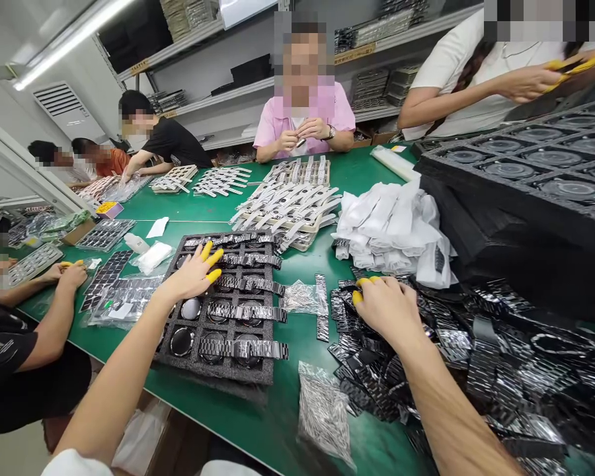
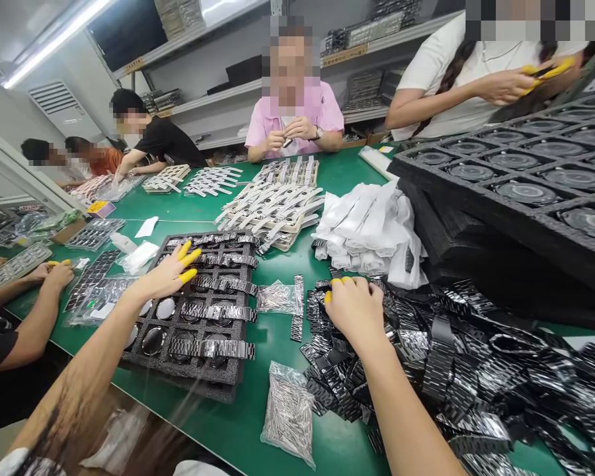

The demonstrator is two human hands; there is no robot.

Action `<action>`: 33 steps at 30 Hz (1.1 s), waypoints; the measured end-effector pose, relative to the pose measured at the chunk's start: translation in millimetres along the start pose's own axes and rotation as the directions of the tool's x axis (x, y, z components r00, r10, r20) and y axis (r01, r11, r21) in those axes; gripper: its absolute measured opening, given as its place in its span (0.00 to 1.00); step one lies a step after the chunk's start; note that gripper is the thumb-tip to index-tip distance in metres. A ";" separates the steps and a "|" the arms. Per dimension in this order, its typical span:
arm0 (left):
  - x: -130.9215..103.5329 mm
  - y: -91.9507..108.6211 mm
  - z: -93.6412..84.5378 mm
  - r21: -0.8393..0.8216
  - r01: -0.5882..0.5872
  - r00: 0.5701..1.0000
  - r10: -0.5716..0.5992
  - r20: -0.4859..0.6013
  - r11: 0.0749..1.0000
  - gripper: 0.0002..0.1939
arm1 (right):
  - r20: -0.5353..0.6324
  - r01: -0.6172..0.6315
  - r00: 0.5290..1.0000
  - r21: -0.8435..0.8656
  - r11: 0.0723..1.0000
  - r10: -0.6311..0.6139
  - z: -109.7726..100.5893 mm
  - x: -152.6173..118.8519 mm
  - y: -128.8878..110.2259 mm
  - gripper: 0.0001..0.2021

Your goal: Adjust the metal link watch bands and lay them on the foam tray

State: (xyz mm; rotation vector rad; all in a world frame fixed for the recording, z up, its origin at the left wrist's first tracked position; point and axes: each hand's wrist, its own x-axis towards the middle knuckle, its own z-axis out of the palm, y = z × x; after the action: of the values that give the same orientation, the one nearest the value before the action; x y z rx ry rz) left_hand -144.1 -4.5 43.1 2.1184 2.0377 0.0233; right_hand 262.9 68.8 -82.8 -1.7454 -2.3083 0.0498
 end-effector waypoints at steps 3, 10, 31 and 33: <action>-4.2 42.9 -22.0 -0.190 -0.081 0.992 0.061 -0.108 0.979 0.34 | -0.021 -0.012 1.000 0.020 1.000 0.012 2.6 -0.5 -2.0 0.13; 19.4 160.0 -4.4 -0.493 -0.452 0.891 0.401 -0.212 0.744 0.26 | -0.141 -0.123 0.978 0.188 0.974 0.151 -10.0 8.4 2.1 0.15; 43.9 182.4 49.5 -0.992 0.043 0.940 0.342 0.001 -0.115 0.15 | 0.014 0.141 0.973 0.754 0.641 -0.230 -65.1 -70.6 -47.9 0.05; 44.4 183.6 46.9 -0.984 0.057 0.964 0.266 0.011 -0.167 0.14 | 0.311 0.244 0.805 0.603 0.759 -0.505 -54.2 -86.6 -46.4 0.07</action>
State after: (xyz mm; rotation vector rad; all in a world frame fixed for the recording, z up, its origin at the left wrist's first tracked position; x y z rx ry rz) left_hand 46.4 28.0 20.0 0.9812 0.8160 1.0337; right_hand 252.8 -33.2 -37.2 -1.0129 -2.5650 1.0395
